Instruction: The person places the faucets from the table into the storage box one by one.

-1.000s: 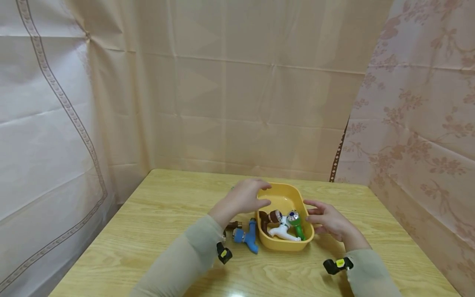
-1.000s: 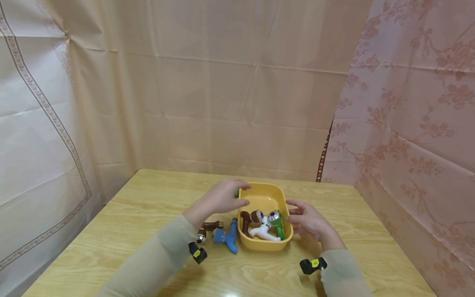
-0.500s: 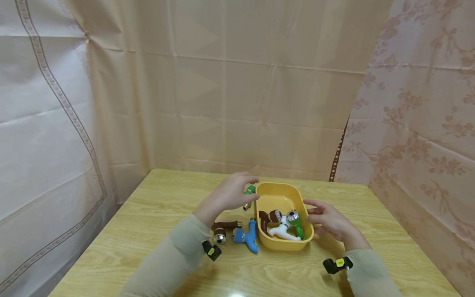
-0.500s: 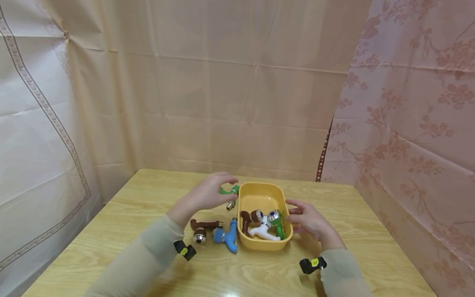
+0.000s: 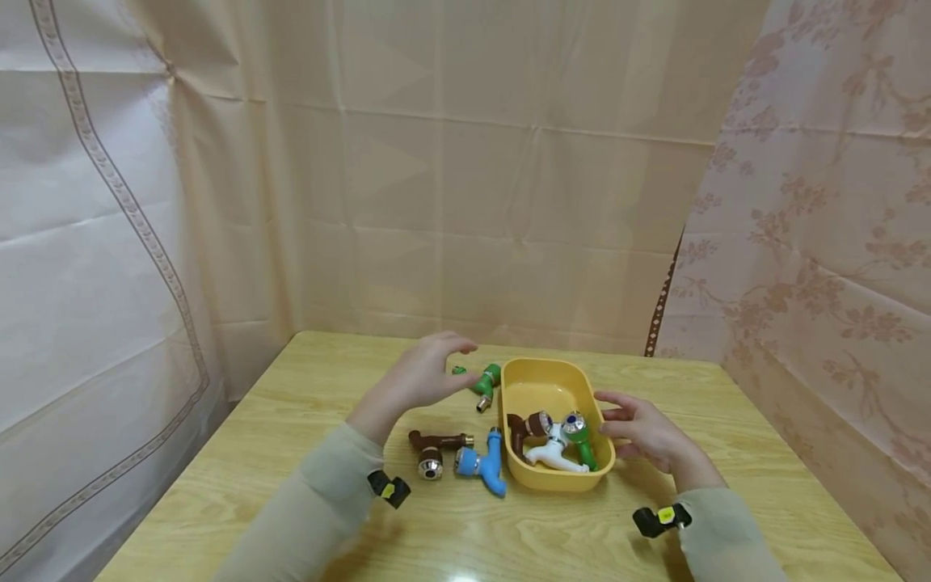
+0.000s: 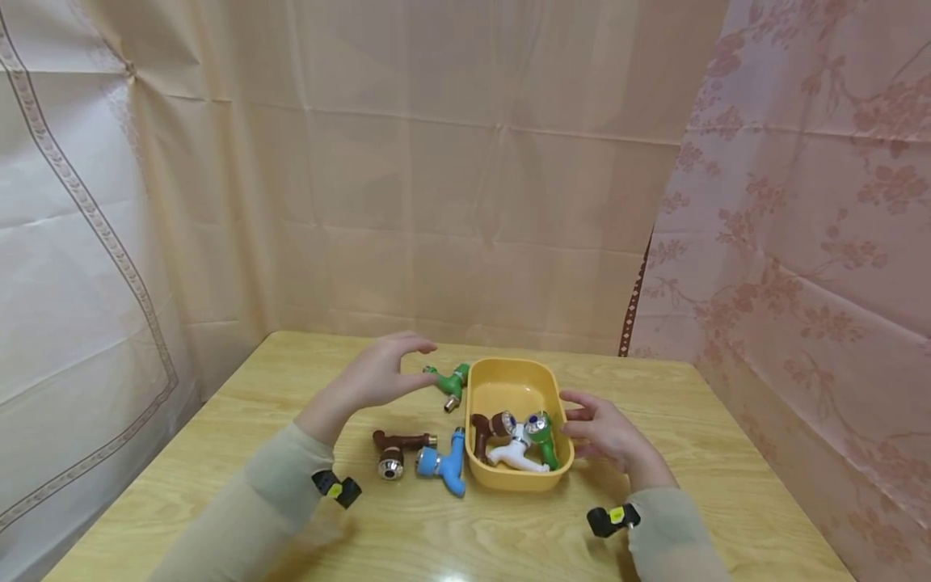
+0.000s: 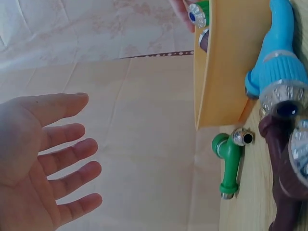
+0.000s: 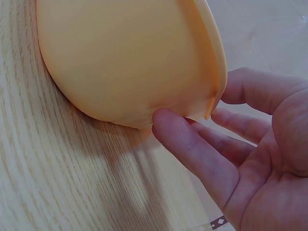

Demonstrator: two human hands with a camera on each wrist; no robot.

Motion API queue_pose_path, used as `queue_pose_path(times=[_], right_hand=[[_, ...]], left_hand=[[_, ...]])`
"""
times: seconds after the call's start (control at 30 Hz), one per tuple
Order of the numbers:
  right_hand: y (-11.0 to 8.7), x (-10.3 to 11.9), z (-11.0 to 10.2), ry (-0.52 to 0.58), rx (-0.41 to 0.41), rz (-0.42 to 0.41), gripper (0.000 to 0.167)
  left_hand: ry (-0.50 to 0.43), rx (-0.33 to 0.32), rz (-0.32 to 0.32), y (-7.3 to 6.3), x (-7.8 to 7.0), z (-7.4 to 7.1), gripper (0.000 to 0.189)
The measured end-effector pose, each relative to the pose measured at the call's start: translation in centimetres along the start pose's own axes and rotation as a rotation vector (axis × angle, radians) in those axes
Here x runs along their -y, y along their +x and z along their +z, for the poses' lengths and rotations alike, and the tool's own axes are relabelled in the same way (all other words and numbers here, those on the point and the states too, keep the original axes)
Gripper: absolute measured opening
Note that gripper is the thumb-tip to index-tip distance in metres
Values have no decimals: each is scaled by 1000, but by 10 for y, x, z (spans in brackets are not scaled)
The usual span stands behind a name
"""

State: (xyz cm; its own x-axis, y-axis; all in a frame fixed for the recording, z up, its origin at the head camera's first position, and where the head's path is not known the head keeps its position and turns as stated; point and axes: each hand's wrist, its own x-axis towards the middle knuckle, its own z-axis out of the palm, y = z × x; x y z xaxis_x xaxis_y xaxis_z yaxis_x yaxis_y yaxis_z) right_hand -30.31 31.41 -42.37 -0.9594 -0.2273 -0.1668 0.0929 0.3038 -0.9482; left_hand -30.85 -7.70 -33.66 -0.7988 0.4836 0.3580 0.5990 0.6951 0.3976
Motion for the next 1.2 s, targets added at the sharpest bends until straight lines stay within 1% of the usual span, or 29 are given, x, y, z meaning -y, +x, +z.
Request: queue_pose_path(times=[0.27,0.6,0.77,0.97,1.1,1.2], right_hand=[[0,-1,1,-4,-7,5,70],[-1,-2,2,-4,-12,13,72],[0,-3,2,0,-12,12,72],[0,-2,2,3,-9,15,71],[0,-1,2,1,-4,15,71],[0,0,1,-10,-3,12,71]], left_hand=[[-26,8,-39,-12,12,-5,62],[-85,44,-90,-28,24,-3,77],[-102,72,-86,-32,30,1,81],[-102,108,-77,-36,36,6,82],[-96,147,-84,-38,39,8,84],[-98,173,-101,-41,41,11,86]])
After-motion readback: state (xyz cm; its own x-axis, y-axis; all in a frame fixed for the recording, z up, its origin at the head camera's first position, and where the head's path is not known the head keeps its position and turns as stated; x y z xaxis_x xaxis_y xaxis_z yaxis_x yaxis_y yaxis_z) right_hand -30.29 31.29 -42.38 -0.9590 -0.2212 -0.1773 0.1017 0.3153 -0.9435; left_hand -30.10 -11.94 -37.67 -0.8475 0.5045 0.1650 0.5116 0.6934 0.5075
